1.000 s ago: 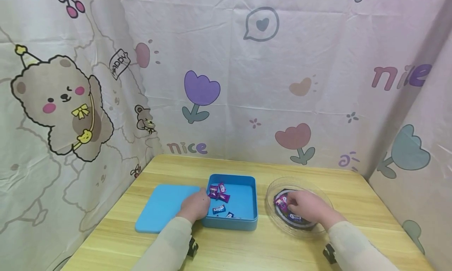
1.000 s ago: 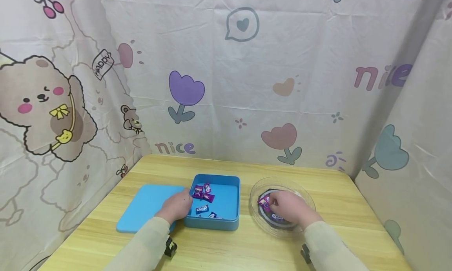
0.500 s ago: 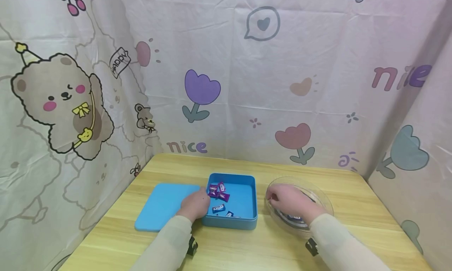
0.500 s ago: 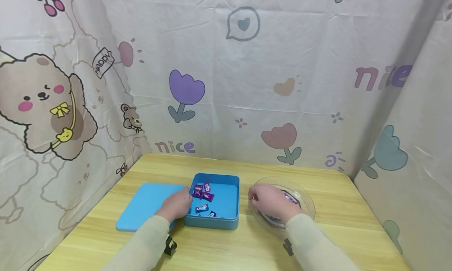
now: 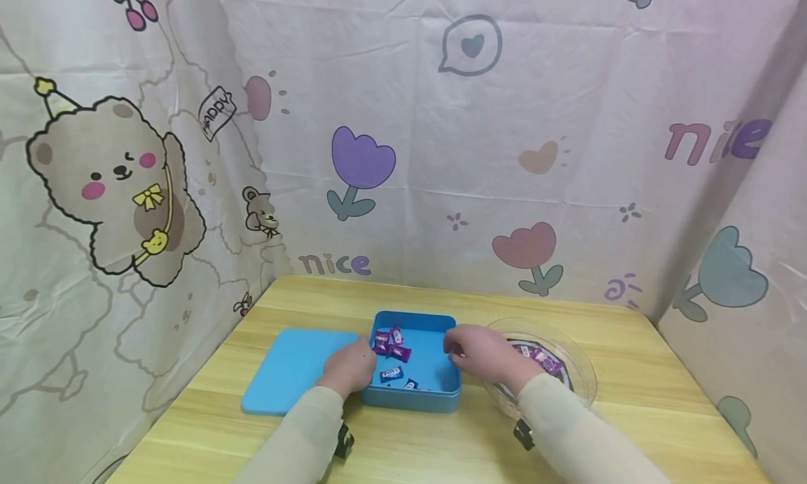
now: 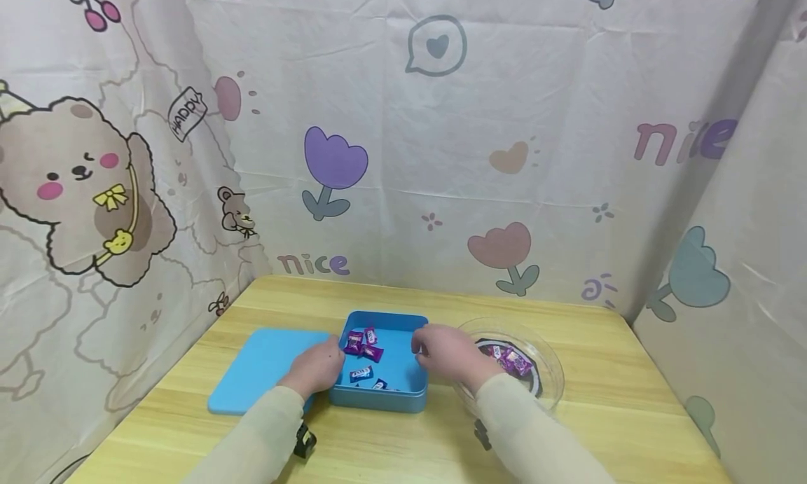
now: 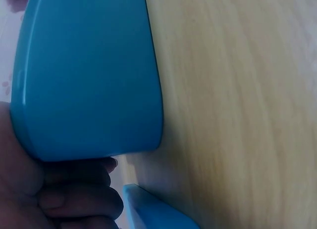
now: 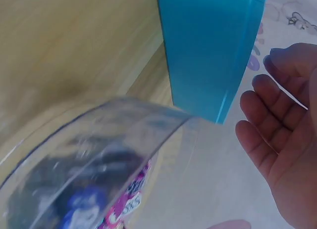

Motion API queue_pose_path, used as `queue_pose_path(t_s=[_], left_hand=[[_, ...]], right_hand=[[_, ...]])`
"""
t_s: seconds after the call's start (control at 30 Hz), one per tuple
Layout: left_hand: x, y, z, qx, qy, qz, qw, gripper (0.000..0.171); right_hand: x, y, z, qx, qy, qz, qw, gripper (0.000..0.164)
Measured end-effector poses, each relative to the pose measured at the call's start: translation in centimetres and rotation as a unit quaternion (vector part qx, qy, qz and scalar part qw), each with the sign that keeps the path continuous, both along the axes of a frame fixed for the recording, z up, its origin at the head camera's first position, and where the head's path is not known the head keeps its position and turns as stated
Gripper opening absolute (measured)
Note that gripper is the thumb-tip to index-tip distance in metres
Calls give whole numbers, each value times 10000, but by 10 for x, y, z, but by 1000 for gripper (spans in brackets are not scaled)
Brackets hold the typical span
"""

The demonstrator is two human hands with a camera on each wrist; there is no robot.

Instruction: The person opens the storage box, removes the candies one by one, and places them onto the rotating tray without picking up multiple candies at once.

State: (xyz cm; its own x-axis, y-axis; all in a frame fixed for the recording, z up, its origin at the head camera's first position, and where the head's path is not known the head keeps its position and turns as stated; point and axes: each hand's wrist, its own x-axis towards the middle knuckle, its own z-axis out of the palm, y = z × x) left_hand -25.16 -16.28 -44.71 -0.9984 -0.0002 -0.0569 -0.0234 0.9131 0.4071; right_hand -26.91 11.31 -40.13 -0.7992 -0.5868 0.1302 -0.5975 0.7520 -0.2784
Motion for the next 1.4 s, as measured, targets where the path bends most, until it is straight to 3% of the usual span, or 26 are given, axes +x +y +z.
queue_pose_path(t_s=[0.47,0.73,0.87,1.2,1.4], left_hand=[[-1,-2,0,-41,61,-24,10000,45],[-1,-1,1,29,62,-22,10000,45],[0,0,1,72,-20,-2,10000,47],[1,0,5,75,-5,-8,10000,48],[1,0,3,44,-18,12,10000,47]], right_hand=[[-8,-44,2,556,-394,250,9974,16],[-8,-65,-8,1182,-939,427,9876,16],[-6,-71,-13,1297,-1201,454,9832,25],[-4,-76,-18,1403,-1207,433,9818,34],[-3,-77,-22,1380,-1184,437,9824,28]])
